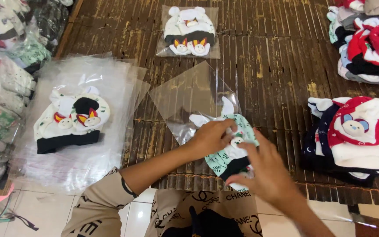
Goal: Folding baby hats and booties and placing them into plastic bags for packaging
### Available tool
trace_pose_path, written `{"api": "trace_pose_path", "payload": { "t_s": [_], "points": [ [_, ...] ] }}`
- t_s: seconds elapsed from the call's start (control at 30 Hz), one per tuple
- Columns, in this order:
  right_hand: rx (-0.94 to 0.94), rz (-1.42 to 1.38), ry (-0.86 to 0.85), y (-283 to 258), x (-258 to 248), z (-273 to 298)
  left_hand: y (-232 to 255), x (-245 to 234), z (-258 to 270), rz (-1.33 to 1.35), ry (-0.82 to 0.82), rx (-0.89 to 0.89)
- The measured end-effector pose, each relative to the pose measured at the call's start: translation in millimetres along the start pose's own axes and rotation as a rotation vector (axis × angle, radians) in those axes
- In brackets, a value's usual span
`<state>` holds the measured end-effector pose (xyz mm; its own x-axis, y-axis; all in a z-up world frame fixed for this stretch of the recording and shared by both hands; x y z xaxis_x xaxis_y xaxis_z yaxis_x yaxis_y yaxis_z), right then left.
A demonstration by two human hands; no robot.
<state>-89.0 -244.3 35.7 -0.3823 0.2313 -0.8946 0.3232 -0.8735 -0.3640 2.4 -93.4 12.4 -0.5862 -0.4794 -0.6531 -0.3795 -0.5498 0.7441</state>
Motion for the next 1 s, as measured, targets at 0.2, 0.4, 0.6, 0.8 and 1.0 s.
{"api": "trace_pose_path", "payload": {
  "t_s": [0.2,0.4,0.6,0.8,1.0],
  "points": [
    [0.121,0.095,-0.052,-6,29,-4,-18,0,1,0.345,-0.156,0.076],
    [-0.048,-0.28,0.185,15,0,7,-11,-36,10,0.126,-0.062,0.084],
    [0.004,-0.527,0.318,54,-22,30,15,-92,42,-0.067,0.171,0.055],
    [-0.105,-0.6,0.588,68,-37,70,-26,-66,16,0.031,-0.062,0.027],
    [-0.321,-0.841,0.584,71,-23,58,-56,-33,-17,0.309,-0.163,-0.038]
  ]
}}
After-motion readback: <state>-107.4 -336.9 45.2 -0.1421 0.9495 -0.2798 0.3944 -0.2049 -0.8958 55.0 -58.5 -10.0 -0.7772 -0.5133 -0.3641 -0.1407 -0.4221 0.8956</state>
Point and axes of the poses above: each hand's wrist, its own z-axis away from the middle knuckle, its own x-axis out of the palm, y = z × x, the point moved 5 cm from there along -z, towards the middle knuckle, and after that the axes turned 15 degrees about -y, right-handed, at the moved point
